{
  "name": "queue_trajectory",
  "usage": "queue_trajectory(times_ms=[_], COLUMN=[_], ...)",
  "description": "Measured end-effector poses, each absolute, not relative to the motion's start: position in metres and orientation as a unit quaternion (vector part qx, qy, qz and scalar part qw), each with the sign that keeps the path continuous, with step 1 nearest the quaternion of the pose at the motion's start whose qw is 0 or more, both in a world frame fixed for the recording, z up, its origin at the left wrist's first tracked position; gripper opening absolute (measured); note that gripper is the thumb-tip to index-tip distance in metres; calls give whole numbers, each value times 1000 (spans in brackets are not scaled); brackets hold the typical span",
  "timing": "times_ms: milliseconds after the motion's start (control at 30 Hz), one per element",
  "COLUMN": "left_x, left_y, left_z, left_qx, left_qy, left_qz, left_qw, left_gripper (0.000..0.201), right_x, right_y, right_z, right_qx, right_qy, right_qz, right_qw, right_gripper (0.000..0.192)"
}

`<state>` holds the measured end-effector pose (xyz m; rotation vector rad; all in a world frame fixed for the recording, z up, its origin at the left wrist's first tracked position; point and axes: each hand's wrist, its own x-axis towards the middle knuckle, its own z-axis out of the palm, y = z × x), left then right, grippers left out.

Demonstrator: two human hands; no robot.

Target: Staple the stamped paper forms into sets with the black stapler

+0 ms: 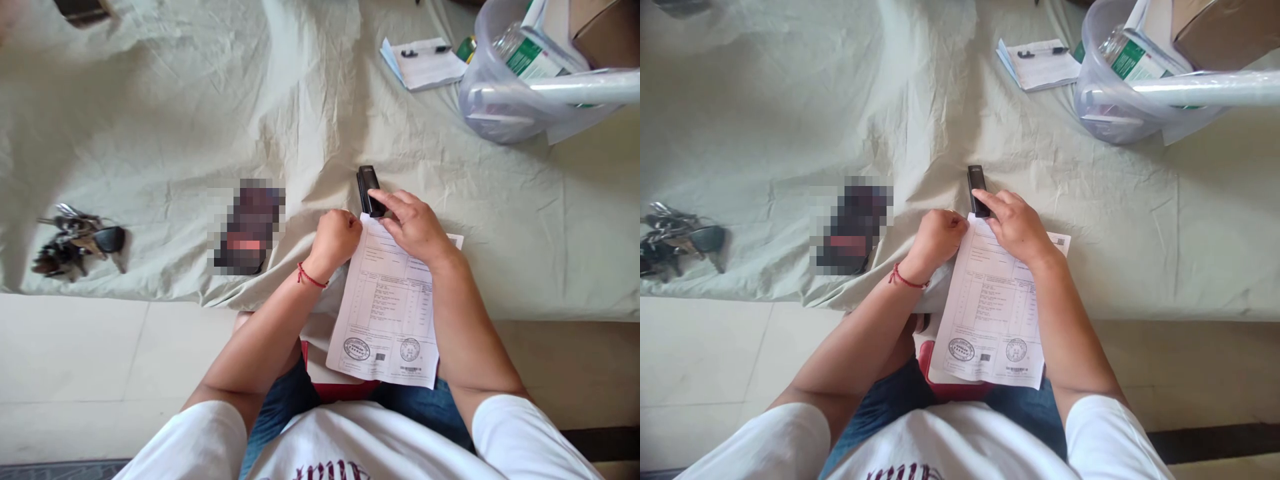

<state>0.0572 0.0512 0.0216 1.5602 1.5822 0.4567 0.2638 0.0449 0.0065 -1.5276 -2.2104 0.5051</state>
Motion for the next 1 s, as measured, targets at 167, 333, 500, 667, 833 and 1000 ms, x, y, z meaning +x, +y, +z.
queue_trajectory(times_ms=[167, 333, 500, 667, 833, 1000], left_x=[56, 54, 52, 51, 51, 51], left_y=[49, 50, 52, 52, 53, 54], left_z=[23, 24, 27, 31, 31, 30], left_qx=[623, 629, 632, 643, 653, 656], left_qy=[629, 633, 642, 643, 646, 648], left_qz=[182, 173, 162, 144, 127, 116], left_qw=[428, 417, 402, 392, 373, 371], left_gripper=[50, 53, 52, 51, 49, 41], right_x=[253, 244, 235, 229, 234, 240], right_y=[46, 43, 41, 40, 39, 33], right_z=[1, 2, -3, -5, -2, 11], right_qx=[-543, -570, -574, -585, -578, -568], right_qy=[-804, -792, -791, -787, -786, -788], right_qz=[148, 104, 54, 51, 67, 50], right_qw=[189, 193, 205, 190, 208, 235], right_gripper=[60, 53, 47, 48, 46, 42])
